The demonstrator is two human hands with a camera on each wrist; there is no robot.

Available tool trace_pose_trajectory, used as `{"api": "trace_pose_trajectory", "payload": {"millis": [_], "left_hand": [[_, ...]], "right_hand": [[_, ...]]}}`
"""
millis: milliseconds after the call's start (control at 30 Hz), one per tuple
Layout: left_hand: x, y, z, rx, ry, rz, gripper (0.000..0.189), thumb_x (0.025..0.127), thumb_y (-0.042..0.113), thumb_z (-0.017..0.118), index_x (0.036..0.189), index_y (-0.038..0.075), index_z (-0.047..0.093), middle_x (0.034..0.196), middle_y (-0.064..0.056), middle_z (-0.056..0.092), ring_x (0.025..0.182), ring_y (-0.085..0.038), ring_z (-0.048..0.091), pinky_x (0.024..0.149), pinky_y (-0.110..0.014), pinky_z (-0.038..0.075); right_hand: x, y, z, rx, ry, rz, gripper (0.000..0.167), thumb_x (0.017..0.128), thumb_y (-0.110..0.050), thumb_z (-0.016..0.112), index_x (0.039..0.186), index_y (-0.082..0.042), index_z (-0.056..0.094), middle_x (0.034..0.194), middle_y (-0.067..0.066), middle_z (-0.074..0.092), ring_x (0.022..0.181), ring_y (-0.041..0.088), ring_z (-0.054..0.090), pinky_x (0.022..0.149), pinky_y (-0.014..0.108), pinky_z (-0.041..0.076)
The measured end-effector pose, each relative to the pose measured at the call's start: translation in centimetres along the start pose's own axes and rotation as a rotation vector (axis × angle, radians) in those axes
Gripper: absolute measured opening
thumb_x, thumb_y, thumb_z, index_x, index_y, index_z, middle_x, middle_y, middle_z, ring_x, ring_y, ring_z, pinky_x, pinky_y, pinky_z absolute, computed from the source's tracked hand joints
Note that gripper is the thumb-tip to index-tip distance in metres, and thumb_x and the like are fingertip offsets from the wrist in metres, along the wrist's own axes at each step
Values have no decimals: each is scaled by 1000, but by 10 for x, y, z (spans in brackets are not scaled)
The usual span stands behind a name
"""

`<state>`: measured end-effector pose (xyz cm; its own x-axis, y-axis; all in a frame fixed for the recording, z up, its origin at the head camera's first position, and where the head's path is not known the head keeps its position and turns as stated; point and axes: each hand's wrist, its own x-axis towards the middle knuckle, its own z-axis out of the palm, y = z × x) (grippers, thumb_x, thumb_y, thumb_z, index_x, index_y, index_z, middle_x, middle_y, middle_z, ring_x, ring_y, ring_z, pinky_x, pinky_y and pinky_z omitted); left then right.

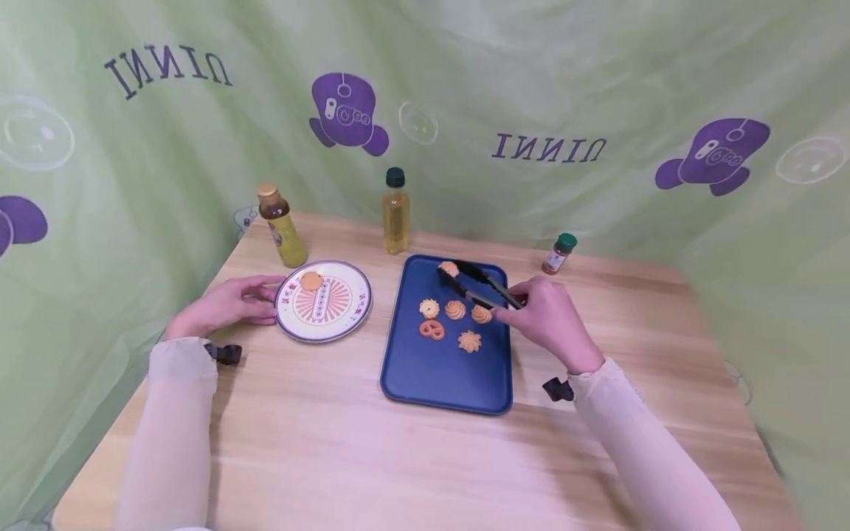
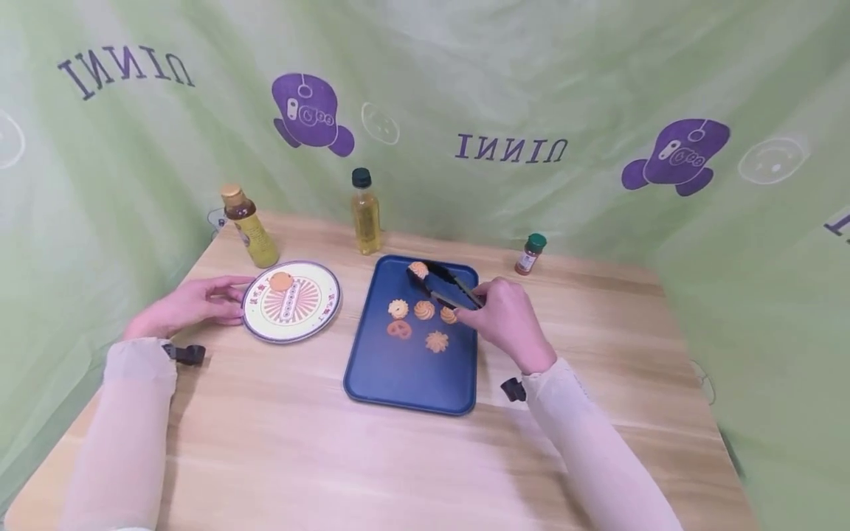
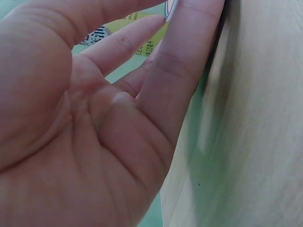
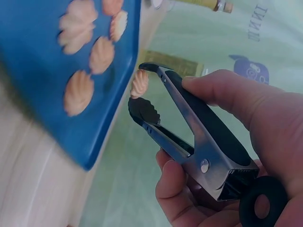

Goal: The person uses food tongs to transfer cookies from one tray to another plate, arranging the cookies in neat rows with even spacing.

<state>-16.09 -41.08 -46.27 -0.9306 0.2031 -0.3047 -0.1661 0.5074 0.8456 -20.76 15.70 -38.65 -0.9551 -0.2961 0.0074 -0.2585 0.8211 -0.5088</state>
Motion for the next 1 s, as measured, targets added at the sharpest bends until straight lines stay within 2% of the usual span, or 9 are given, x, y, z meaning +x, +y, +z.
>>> {"api": "trace_pose_trajectory", "payload": {"millis": [167, 233, 433, 500, 667, 767, 833, 900, 1000], "left_hand": [[-11, -8, 1, 104, 10, -8, 83, 106, 19, 79, 174, 1, 35, 151, -30, 63, 110, 5, 69, 95, -14, 63], [-13, -8, 1, 115, 14, -4, 82, 106, 19, 78, 173, 1, 35, 150, -30, 64, 110, 6, 69, 94, -13, 62], [-4, 0, 3, 41, -21, 9, 82, 106, 13, 77, 174, -1, 32, 151, -34, 59, 107, 3, 72, 95, -21, 68], [2, 4, 3, 38, -27, 21, 82, 106, 12, 77, 173, -2, 33, 150, -34, 59, 106, 2, 73, 94, -22, 69], [1, 3, 3, 26, -26, 23, 81, 107, 11, 75, 173, -3, 32, 150, -34, 58, 106, 0, 74, 94, -23, 69], [0, 2, 2, 0, -35, 12, 81, 108, 10, 74, 174, -3, 29, 152, -35, 56, 106, -1, 75, 95, -25, 70], [0, 2, 2, -4, -36, 11, 82, 108, 10, 74, 174, -3, 28, 152, -36, 55, 106, -1, 75, 95, -26, 70], [1, 2, 3, 0, -34, 10, 82, 108, 10, 74, 174, -3, 29, 151, -35, 56, 106, 0, 75, 95, -26, 70], [2, 3, 3, 28, -30, 21, 81, 107, 11, 75, 174, -2, 31, 150, -35, 58, 106, 0, 74, 94, -24, 70]], "right_hand": [[5, -24, 14, 25, -26, -63, 42, 92, -32, 88, 119, 0, 85, 102, 14, 75, 75, 22, 65, 62, 28, 54], [9, -36, 18, 39, -36, -87, 42, 92, -33, 88, 119, 0, 85, 103, 13, 76, 79, 21, 66, 64, 30, 56], [13, -65, 34, 57, -38, -130, 40, 91, -35, 89, 116, -3, 86, 103, 9, 76, 90, 23, 63, 74, 33, 57], [15, -74, 39, 66, -46, -128, 41, 92, -34, 89, 118, -3, 85, 103, 9, 75, 88, 21, 63, 71, 32, 58], [25, -101, 59, 77, -87, -171, 44, 94, -33, 89, 123, -2, 83, 106, 10, 71, 73, 13, 68, 73, 31, 61], [31, -115, 71, 39, -70, -225, 35, 93, -34, 90, 110, -3, 83, 100, 10, 70, 70, 13, 66, 69, 30, 59], [36, -123, 79, -24, -31, -263, 31, 91, -36, 91, 93, -7, 81, 92, 7, 67, 74, 16, 60, 66, 30, 53], [40, -129, 86, -66, -9, -281, 36, 91, -37, 91, 78, -10, 72, 85, 4, 62, 76, 19, 56, 62, 31, 47], [43, -134, 93, -114, 6, -289, 45, 92, -40, 90, 70, -14, 61, 81, 1, 57, 76, 18, 56, 63, 30, 45]]}}
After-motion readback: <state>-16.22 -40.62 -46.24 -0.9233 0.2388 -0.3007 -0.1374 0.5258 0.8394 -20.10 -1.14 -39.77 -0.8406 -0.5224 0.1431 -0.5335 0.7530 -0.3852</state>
